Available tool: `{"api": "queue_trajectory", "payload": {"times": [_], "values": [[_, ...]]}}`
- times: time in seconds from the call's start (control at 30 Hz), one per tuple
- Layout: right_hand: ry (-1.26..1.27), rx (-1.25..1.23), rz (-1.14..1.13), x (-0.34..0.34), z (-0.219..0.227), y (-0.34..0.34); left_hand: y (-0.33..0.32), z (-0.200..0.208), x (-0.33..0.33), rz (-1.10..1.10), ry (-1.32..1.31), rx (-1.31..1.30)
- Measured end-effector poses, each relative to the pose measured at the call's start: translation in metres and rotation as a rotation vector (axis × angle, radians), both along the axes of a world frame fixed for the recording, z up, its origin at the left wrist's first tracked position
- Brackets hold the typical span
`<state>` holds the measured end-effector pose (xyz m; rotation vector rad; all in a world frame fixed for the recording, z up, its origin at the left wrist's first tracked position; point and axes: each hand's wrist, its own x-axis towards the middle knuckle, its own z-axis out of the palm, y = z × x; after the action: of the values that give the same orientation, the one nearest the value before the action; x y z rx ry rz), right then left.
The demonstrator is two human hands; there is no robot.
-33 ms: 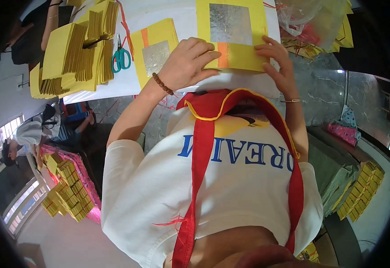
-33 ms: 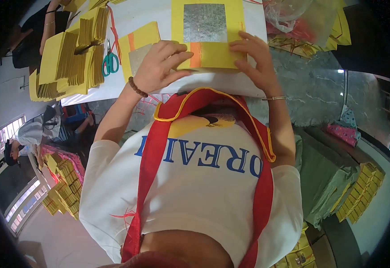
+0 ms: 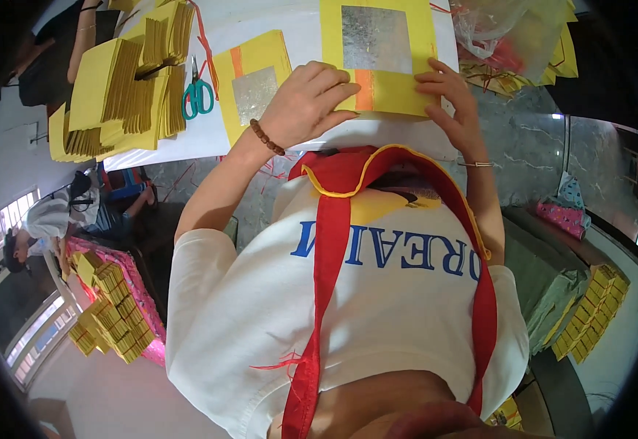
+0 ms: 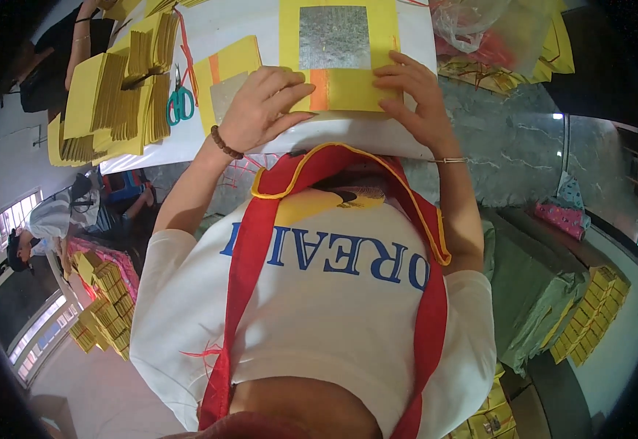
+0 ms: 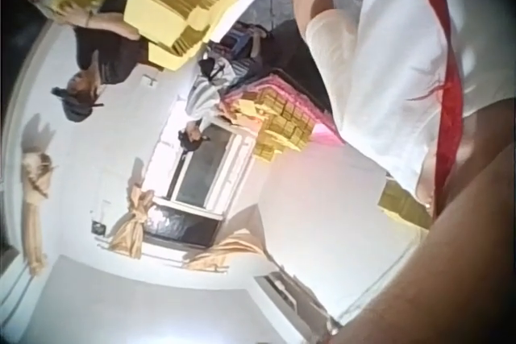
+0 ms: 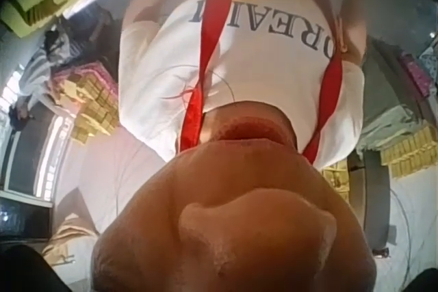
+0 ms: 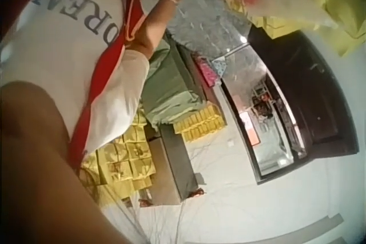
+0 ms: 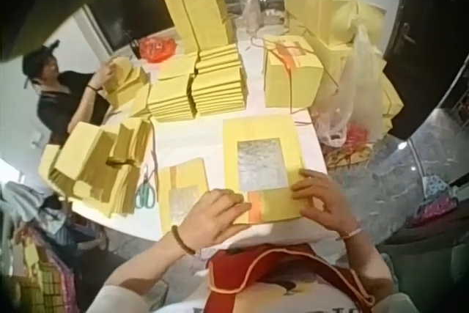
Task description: The person is folding and stacking sheets of yellow paper containing silver foil inserts.
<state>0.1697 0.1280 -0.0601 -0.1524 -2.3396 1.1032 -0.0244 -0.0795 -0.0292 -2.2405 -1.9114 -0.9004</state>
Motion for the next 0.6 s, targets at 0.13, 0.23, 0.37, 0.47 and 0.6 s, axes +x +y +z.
{"api": "queue_trajectory", "payload": {"times": [0.13,0.23,0.37,0.47,0.6], "values": [[-0.062,-0.068,0.058,-0.001,-0.002,0.002,0.003,0.010,-0.001,0.000,-0.073,-0.044],[-0.045,-0.150,0.098,0.000,-0.006,0.006,0.008,0.015,-0.005,-0.036,-0.139,-0.116],[-0.031,-0.175,0.121,0.000,-0.007,0.007,0.013,0.017,-0.008,-0.002,-0.231,-0.128],[-0.011,-0.213,0.139,0.001,-0.008,0.005,0.015,0.015,-0.011,0.020,-0.306,-0.168],[-0.021,-0.244,0.106,0.000,-0.009,0.002,0.016,0.016,-0.015,0.067,-0.489,-0.326]]}}
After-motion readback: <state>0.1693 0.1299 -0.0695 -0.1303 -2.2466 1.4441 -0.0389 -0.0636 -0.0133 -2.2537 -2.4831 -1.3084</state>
